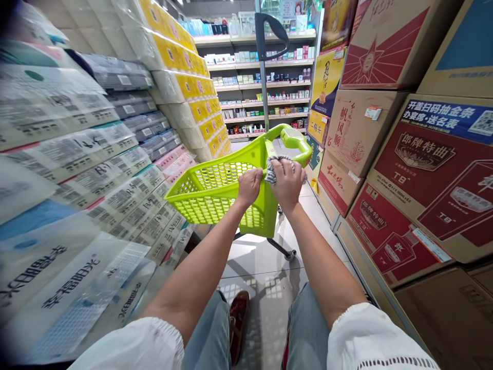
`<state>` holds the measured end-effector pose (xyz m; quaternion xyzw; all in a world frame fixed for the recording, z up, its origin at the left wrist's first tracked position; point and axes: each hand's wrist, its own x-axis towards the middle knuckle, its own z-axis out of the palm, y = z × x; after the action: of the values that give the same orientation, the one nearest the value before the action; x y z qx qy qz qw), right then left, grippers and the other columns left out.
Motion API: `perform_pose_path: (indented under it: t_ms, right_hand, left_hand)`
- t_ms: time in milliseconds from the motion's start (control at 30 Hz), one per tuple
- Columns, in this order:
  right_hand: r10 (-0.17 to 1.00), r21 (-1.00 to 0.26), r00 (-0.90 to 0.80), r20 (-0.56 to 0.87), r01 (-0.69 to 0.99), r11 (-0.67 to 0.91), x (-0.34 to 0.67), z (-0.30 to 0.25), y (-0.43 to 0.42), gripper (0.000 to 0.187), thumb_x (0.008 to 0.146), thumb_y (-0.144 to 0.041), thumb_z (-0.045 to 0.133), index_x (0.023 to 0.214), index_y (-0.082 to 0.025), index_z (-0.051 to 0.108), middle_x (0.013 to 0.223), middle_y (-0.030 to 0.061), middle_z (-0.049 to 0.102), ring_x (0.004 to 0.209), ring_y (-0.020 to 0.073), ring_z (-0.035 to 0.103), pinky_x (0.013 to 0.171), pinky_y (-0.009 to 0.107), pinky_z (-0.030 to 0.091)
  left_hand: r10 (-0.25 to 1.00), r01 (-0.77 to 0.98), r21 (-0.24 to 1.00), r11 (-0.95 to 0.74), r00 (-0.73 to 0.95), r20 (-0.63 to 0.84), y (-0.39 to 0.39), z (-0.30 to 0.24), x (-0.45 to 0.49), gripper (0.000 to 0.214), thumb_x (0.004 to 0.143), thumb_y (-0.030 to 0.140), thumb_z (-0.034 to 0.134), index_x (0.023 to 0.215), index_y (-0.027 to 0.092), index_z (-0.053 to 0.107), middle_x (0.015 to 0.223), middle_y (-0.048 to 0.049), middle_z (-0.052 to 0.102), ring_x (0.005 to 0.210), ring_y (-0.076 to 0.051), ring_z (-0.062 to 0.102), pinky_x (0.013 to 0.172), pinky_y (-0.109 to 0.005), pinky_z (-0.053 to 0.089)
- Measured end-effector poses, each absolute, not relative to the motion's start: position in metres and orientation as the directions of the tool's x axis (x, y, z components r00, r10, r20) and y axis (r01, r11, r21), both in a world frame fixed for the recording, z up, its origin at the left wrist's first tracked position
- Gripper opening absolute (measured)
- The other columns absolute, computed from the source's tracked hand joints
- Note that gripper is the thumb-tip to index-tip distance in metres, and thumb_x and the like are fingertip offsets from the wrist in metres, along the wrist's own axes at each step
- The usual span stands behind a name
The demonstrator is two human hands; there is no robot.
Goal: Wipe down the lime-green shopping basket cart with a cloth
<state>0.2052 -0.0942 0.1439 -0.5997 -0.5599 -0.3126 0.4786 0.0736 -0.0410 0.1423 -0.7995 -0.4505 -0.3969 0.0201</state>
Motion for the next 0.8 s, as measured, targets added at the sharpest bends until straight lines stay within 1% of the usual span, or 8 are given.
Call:
perform_pose_path:
  t_ms: [200,267,367,433,500,600,700,800]
  right_hand:
    - [0.454,-0.173,0.103,0.885,0.978,0.116,0.197,0.099,-0.084,0.030,0.092,-0.032,0.046,0.114,-0.029,0.066,0.118,0.0087,0.060,0.109,0.0257,0.045,0.094,0.042,0.034]
    - [0.526,-0.105,0.014,0.850,0.984,0.144,0.198,0.075,-0.083,0.030,0.093,-0.030,0.045,0.114,-0.033,0.066,0.117,0.0066,0.062,0.108,0.0249,0.046,0.091,0.041,0.034]
    - [0.609,0.045,-0.201,0.768,0.964,0.262,0.198,0.039,-0.085,0.030,0.093,-0.027,0.045,0.114,-0.036,0.065,0.116,0.0041,0.063,0.104,0.0232,0.048,0.089,0.040,0.034]
    - [0.612,0.117,-0.308,0.728,0.936,0.332,0.200,0.026,-0.087,0.031,0.092,-0.024,0.046,0.116,-0.035,0.063,0.116,0.0034,0.064,0.101,0.0225,0.048,0.089,0.041,0.033]
    - [0.603,0.146,-0.347,0.718,0.923,0.357,0.204,0.027,-0.087,0.031,0.092,-0.023,0.046,0.117,-0.034,0.063,0.116,0.0036,0.064,0.101,0.0222,0.048,0.090,0.041,0.033]
    - [0.582,0.084,-0.238,0.778,0.957,0.279,0.209,0.056,-0.084,0.030,0.093,-0.025,0.045,0.116,-0.032,0.063,0.118,0.0056,0.061,0.105,0.0235,0.047,0.091,0.041,0.033]
    - [0.478,-0.082,0.020,0.878,0.991,0.109,0.209,0.097,-0.078,0.031,0.093,-0.030,0.045,0.120,-0.031,0.061,0.123,0.0076,0.057,0.114,0.0265,0.043,0.096,0.044,0.030]
    - [0.416,-0.157,0.118,0.901,0.986,0.060,0.202,0.116,-0.072,0.032,0.093,-0.031,0.044,0.121,-0.029,0.060,0.124,0.0090,0.056,0.114,0.0267,0.042,0.098,0.044,0.029]
  left_hand:
    - [0.728,0.734,0.351,-0.582,0.278,0.626,-0.041,0.140,0.075,0.048,0.100,0.044,0.019,0.095,0.024,0.062,0.100,-0.0052,0.068,0.101,-0.019,0.056,0.086,-0.031,0.033]
    - [0.736,0.727,0.371,-0.577,0.266,0.622,-0.039,0.141,0.077,0.047,0.100,0.043,0.021,0.095,0.023,0.063,0.100,-0.0050,0.068,0.101,-0.019,0.056,0.087,-0.031,0.032]
    - [0.738,0.716,0.390,-0.580,0.258,0.623,-0.037,0.141,0.078,0.046,0.099,0.044,0.023,0.091,0.023,0.063,0.097,-0.0048,0.068,0.098,-0.020,0.056,0.085,-0.032,0.032]
    - [0.734,0.710,0.393,-0.584,0.256,0.629,-0.036,0.141,0.079,0.046,0.099,0.044,0.022,0.089,0.023,0.063,0.096,-0.0050,0.067,0.097,-0.020,0.056,0.083,-0.032,0.032]
    - [0.731,0.711,0.389,-0.585,0.255,0.633,-0.036,0.141,0.079,0.047,0.099,0.045,0.022,0.089,0.023,0.062,0.095,-0.0054,0.067,0.097,-0.020,0.056,0.083,-0.032,0.031]
    - [0.733,0.730,0.375,-0.571,0.248,0.633,-0.037,0.141,0.080,0.047,0.099,0.044,0.020,0.088,0.023,0.061,0.095,-0.0055,0.067,0.098,-0.020,0.055,0.083,-0.032,0.031]
    - [0.725,0.740,0.356,-0.570,0.251,0.641,-0.037,0.140,0.081,0.047,0.100,0.044,0.020,0.088,0.023,0.060,0.095,-0.0053,0.067,0.098,-0.020,0.055,0.084,-0.032,0.031]
    - [0.709,0.735,0.342,-0.585,0.260,0.656,-0.037,0.137,0.081,0.047,0.100,0.043,0.019,0.088,0.023,0.060,0.095,-0.0054,0.067,0.098,-0.020,0.055,0.084,-0.032,0.031]
